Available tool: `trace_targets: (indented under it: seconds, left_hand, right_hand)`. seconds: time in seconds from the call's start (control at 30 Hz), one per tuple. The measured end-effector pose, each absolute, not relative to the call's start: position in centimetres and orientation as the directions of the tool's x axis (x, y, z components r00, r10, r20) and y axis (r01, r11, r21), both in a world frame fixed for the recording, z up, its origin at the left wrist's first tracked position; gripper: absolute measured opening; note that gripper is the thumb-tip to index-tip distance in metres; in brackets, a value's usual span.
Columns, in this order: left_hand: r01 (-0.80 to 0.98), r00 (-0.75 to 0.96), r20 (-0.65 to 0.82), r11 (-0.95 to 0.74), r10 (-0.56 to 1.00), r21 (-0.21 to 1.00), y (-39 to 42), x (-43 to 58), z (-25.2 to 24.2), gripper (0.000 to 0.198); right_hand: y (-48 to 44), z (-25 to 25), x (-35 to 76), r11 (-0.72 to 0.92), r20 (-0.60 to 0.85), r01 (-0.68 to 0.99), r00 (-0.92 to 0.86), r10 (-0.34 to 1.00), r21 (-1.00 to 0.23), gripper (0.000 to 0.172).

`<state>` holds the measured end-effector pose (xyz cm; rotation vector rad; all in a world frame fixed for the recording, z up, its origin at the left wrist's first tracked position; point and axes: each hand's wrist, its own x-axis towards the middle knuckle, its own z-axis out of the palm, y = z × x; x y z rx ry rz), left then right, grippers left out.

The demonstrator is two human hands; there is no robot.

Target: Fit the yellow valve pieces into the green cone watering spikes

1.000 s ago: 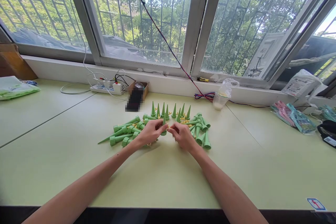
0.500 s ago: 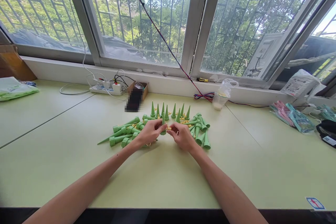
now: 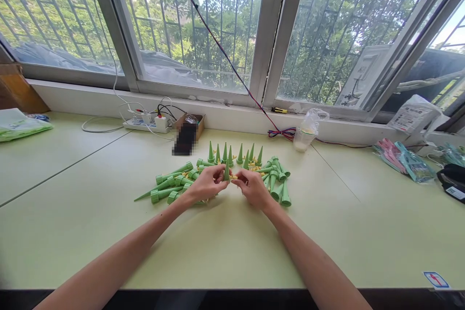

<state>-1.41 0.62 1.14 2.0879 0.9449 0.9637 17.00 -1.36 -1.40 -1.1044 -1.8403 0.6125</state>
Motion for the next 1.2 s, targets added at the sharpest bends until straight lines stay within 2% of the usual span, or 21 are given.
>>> trace_targets:
  seconds: [0.27,0.5,0.63,0.77,0.83,0.97,1.2]
  left_hand:
    - [0.325,0.457,0.375,-0.544,0.806,0.774,0.89,-1.43,0.83,0.023]
    - [0.330,0.454,0.383,-0.551,0.804,0.766,0.86,-1.46,0.75,0.017]
    - [0.318,0.453,0.394,-0.558,0.799,0.766,0.87,-1.43,0.63,0.016]
    - [0.281,0.457,0.399,-0.555,0.795,0.783,0.95,-1.42,0.45,0.006]
    - [0.271,0.454,0.396,-0.547,0.798,0.792,0.96,-1.43,0.43,0.003]
    - [0.263,0.455,0.380,-0.529,0.805,0.807,0.85,-1.43,0.51,0.010]
    - [0.177,0.484,0.291,-0.418,0.825,0.891,0.85,-1.37,0.16,0.015]
  right_hand:
    - [-1.56,-1.16,16.89,0.490,0.427,0.443,-0.242,0.871,-0.750,0.023]
    - [-1.51,-1.08,16.92,0.509,0.441,0.483,-0.255,0.860,-0.713,0.024]
    - [-1.55,-1.02,16.94,0.523,0.457,0.506,-0.259,0.851,-0.686,0.030]
    - [-1.69,-1.02,16.85,0.549,0.501,0.542,-0.251,0.828,-0.636,0.037]
    - [-1.78,-1.00,16.78,0.564,0.526,0.557,-0.247,0.814,-0.610,0.041]
    - [-1.93,-0.92,16.60,0.578,0.546,0.576,-0.252,0.799,-0.579,0.043]
    - [-2.08,-0.79,16.42,0.586,0.557,0.588,-0.259,0.789,-0.558,0.044]
